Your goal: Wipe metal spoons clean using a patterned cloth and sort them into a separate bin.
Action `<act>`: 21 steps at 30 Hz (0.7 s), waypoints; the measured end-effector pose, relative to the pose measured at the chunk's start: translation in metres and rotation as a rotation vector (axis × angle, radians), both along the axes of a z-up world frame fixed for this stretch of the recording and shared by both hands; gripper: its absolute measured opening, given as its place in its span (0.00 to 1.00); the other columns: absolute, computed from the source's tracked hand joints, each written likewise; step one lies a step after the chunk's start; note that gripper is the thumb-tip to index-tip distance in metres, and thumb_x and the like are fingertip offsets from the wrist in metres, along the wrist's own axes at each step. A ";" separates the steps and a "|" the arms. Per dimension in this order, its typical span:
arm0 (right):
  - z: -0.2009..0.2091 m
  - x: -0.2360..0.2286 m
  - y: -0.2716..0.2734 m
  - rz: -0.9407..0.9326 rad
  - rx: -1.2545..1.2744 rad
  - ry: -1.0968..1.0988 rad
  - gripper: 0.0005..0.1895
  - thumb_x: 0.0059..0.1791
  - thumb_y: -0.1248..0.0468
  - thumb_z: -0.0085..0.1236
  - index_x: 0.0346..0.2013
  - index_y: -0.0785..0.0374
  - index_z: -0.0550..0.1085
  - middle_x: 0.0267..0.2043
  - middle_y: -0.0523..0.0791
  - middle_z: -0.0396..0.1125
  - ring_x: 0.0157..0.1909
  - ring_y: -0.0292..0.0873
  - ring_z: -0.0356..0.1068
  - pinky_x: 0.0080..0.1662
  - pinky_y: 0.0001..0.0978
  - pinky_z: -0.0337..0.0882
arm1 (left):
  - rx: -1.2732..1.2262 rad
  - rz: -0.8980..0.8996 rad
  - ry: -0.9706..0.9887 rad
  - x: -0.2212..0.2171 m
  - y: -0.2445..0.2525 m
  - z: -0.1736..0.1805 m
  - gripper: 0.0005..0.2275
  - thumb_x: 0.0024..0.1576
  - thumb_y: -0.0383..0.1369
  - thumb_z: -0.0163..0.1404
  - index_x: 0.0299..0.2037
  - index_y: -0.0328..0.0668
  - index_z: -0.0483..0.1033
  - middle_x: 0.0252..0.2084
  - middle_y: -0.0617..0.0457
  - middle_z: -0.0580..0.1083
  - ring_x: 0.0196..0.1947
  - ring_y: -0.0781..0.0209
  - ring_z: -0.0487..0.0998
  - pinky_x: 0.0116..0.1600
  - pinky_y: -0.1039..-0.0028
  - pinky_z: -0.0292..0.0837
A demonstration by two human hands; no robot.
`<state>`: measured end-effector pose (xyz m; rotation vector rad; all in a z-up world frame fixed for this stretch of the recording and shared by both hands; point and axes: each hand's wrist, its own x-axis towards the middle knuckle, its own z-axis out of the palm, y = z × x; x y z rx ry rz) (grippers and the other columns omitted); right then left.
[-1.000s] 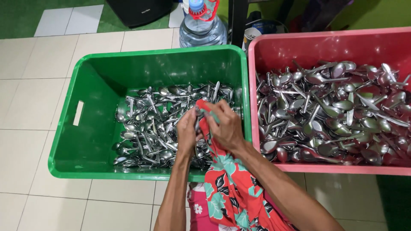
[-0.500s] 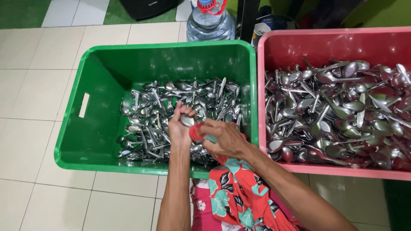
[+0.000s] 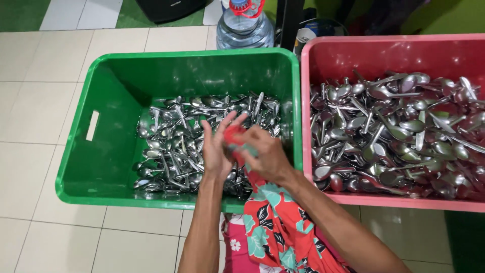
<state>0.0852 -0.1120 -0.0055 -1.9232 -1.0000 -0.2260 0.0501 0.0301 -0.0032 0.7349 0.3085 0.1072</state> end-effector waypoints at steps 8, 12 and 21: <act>-0.016 -0.003 0.005 -0.038 -0.179 -0.041 0.14 0.49 0.62 0.55 0.50 0.56 0.74 0.36 0.48 0.65 0.32 0.55 0.73 0.33 0.46 0.76 | 0.317 0.139 0.030 0.004 -0.021 0.003 0.24 0.66 0.45 0.33 0.67 0.38 0.60 0.64 0.43 0.69 0.48 0.58 0.71 0.49 0.71 0.68; -0.021 -0.012 0.010 0.070 -0.253 0.108 0.13 0.51 0.63 0.51 0.49 0.62 0.70 0.40 0.52 0.66 0.33 0.59 0.75 0.33 0.49 0.76 | 0.045 0.448 -0.006 0.018 0.033 -0.048 0.11 0.67 0.25 0.36 0.56 0.44 0.66 0.48 0.59 0.77 0.31 0.76 0.69 0.27 0.91 0.59; -0.065 -0.009 0.006 0.155 -0.571 0.273 0.16 0.49 0.58 0.49 0.48 0.60 0.69 0.44 0.56 0.70 0.41 0.67 0.75 0.42 0.60 0.73 | -0.300 0.729 -0.005 0.009 0.190 -0.081 0.13 0.69 0.27 0.36 0.48 0.41 0.77 0.47 0.52 0.80 0.39 0.63 0.80 0.39 0.79 0.72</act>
